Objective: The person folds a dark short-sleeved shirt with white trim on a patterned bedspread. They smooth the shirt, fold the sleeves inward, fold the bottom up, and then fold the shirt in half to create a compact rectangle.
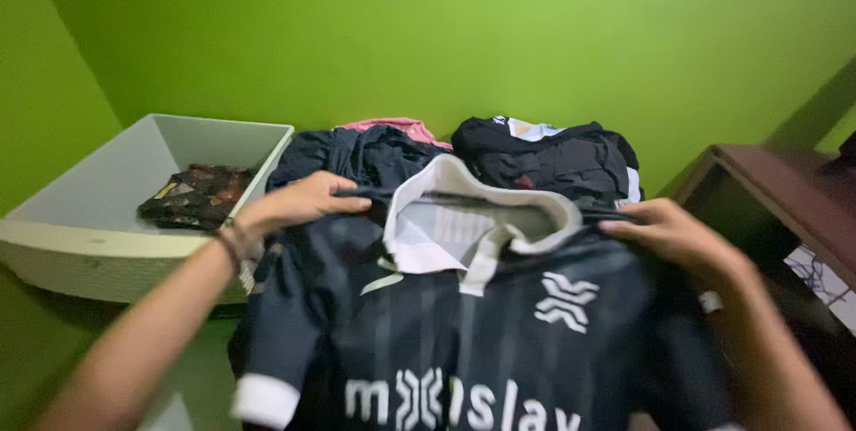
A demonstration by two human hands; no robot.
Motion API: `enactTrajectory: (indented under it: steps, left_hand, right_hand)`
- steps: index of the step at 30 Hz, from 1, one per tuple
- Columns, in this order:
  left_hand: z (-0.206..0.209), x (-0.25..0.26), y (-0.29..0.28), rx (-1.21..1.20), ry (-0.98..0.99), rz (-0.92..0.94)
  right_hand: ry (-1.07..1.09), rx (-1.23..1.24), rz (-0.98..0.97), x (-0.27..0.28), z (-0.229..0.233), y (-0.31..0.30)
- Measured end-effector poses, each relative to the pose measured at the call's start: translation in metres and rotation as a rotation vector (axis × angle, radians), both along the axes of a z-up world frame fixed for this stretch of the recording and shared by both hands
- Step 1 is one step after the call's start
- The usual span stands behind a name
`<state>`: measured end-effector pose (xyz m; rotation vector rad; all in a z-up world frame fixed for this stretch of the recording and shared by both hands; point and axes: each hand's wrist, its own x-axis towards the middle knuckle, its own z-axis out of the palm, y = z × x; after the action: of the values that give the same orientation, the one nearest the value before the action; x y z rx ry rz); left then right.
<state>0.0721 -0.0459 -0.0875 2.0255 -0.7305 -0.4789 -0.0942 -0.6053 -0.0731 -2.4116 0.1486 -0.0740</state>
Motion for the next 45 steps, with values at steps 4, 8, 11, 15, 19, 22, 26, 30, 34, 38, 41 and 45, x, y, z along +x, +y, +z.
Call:
enactTrajectory:
  steps: [4,8,11,15,19,22,26,30,34,38,41,45]
  left_hand:
    - [-0.099,0.044,-0.035,0.199,-0.358,0.24]
    - [-0.159,0.031,-0.087,0.259,-0.689,0.511]
    - [-0.162,0.01,-0.11,0.09,-1.114,0.515]
    - [-0.146,-0.012,-0.107,-0.014,-1.239,0.155]
    - [-0.14,-0.03,-0.105,0.116,-1.015,-0.404]
    - [-0.154,-0.039,-0.115,-0.007,-1.081,-0.373]
    - [-0.173,-0.015,-0.137,0.069,-0.929,-0.25]
    - [-0.194,0.01,-0.152,0.027,-0.564,-0.115]
    - [-0.227,0.03,-0.174,-0.092,-0.307,-0.094]
    - [-0.254,0.049,-0.19,-0.317,0.047,-0.159]
    - [-0.266,0.05,-0.19,-0.383,0.124,-0.18]
    - [-0.27,0.041,-0.195,-0.368,0.143,-0.061]
  right_hand:
    - [-0.103,-0.439,-0.034,0.062,-0.109,0.014]
    - [-0.333,-0.521,-0.313,0.083,-0.21,0.044]
    - [-0.242,-0.651,-0.359,0.083,-0.228,0.07]
    - [-0.71,-0.65,-0.312,0.08,-0.196,0.101]
    - [-0.715,-0.206,0.002,0.076,-0.162,0.141]
    - [-0.532,-0.016,0.289,0.074,-0.165,0.182]
    - [-0.241,-0.1,0.123,0.075,-0.182,0.216]
    - [-0.038,-0.147,-0.082,0.084,-0.191,0.218]
    - [0.191,-0.016,-0.1,0.094,-0.209,0.207]
    - [0.196,0.281,-0.073,0.103,-0.232,0.187]
    - [0.139,0.528,-0.072,0.1,-0.253,0.176]
    - [0.015,0.767,-0.094,0.092,-0.268,0.177]
